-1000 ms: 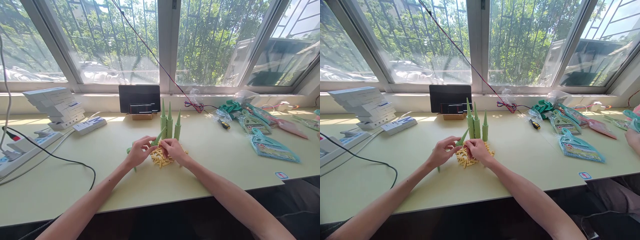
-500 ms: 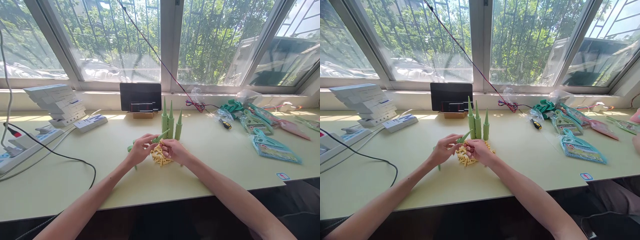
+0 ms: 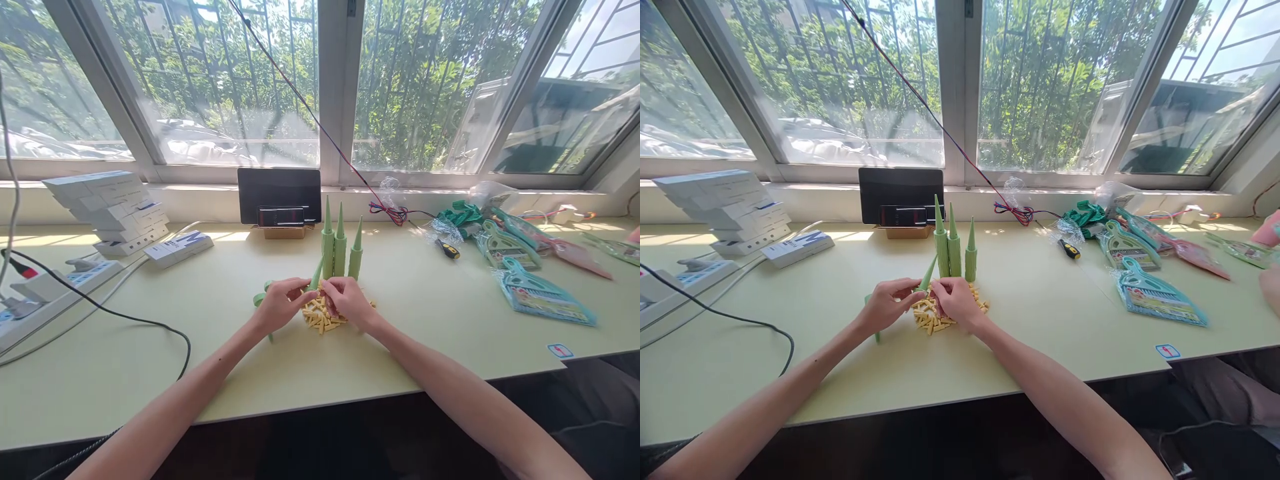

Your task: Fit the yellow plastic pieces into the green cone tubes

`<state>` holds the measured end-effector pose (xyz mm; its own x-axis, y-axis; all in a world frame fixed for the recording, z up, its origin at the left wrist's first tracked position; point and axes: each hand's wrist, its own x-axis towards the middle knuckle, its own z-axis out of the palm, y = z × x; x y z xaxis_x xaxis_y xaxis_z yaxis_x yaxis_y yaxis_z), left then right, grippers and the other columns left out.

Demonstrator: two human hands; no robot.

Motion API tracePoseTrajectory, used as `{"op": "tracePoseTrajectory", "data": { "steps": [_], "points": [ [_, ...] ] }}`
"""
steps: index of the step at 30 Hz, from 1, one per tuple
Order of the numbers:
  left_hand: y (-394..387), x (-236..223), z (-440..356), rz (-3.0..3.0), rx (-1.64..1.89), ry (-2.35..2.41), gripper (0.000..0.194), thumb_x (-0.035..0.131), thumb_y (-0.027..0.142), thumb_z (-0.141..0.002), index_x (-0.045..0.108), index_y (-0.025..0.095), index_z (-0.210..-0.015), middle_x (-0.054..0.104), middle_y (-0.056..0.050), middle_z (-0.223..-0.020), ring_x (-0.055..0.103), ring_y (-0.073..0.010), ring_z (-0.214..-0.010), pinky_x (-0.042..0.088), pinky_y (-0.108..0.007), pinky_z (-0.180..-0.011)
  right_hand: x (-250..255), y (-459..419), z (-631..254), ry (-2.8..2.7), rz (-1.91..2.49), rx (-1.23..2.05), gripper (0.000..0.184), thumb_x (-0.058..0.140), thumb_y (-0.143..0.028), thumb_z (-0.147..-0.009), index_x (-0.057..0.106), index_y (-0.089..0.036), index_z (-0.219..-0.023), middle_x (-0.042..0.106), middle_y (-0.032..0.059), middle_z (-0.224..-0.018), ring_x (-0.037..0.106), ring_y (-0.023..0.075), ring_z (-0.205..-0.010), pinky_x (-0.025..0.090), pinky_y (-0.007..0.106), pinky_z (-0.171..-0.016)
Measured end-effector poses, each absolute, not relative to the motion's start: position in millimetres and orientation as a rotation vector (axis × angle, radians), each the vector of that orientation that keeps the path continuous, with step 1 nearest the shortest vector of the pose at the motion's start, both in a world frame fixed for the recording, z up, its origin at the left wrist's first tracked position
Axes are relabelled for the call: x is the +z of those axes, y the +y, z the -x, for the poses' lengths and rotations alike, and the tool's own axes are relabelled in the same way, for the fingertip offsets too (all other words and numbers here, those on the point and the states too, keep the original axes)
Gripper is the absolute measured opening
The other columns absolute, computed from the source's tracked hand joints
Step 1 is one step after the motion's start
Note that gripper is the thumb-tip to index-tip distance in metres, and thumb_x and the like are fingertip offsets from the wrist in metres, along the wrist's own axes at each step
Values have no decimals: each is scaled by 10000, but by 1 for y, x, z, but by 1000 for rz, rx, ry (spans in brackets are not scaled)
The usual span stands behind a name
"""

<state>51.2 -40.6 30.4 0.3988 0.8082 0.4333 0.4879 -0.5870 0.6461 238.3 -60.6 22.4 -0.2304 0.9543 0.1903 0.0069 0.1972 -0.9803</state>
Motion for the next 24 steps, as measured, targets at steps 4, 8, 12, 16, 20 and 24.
{"op": "tracePoseTrajectory", "data": {
  "steps": [4, 8, 12, 16, 20, 24],
  "points": [
    [-39, 28, -50, -2324, 1019, 1142, 374, 614, 501, -866, 723, 143, -883, 528, 33, -549, 427, -95, -503, 390, -220, -513, 18, -61, -239, -1694, 1029, 838, 410, 459, -401, -930, 382, -203, -579, 372, -43, -493, 348, 99, -475, 265, 261, -496],
    [-39, 26, -50, -2353, 1039, 1113, 359, 600, 485, -878, 717, 148, -840, 517, 33, -515, 420, -96, -482, 370, -220, -497, 14, -59, -241, -1804, 1000, 605, 393, 426, -349, -942, 301, -202, -600, 308, -44, -548, 273, 103, -534, 217, 273, -528],
    [-40, 26, -49, -2291, 1037, 1086, 342, 597, 467, -880, 711, 148, -834, 544, 28, -519, 444, -95, -460, 380, -220, -485, 13, -58, -241, -1864, 959, 507, 372, 407, -312, -946, 267, -202, -619, 302, -44, -561, 258, 104, -549, 216, 273, -544],
    [-40, 26, -49, -2228, 1015, 1095, 319, 620, 446, -866, 704, 141, -828, 580, 17, -556, 472, -96, -467, 406, -219, -487, 13, -60, -239, -1839, 970, 519, 373, 408, -308, -939, 268, -202, -610, 307, -43, -554, 270, 103, -543, 221, 272, -543],
    [-40, 26, -49, -2191, 1018, 1080, 315, 647, 449, -846, 710, 141, -867, 579, 21, -572, 485, -98, -487, 438, -214, -496, 14, -61, -237, -1776, 1018, 610, 389, 424, -350, -929, 302, -204, -589, 321, -41, -540, 293, 106, -535, 231, 272, -535],
    [-40, 27, -49, -2174, 1030, 1060, 349, 645, 472, -846, 725, 141, -919, 602, 7, -631, 490, -97, -514, 485, -222, -526, 15, -62, -236, -1715, 1041, 759, 406, 448, -385, -918, 357, -205, -566, 385, -32, -513, 344, 110, -512, 257, 271, -520]
  ]
}}
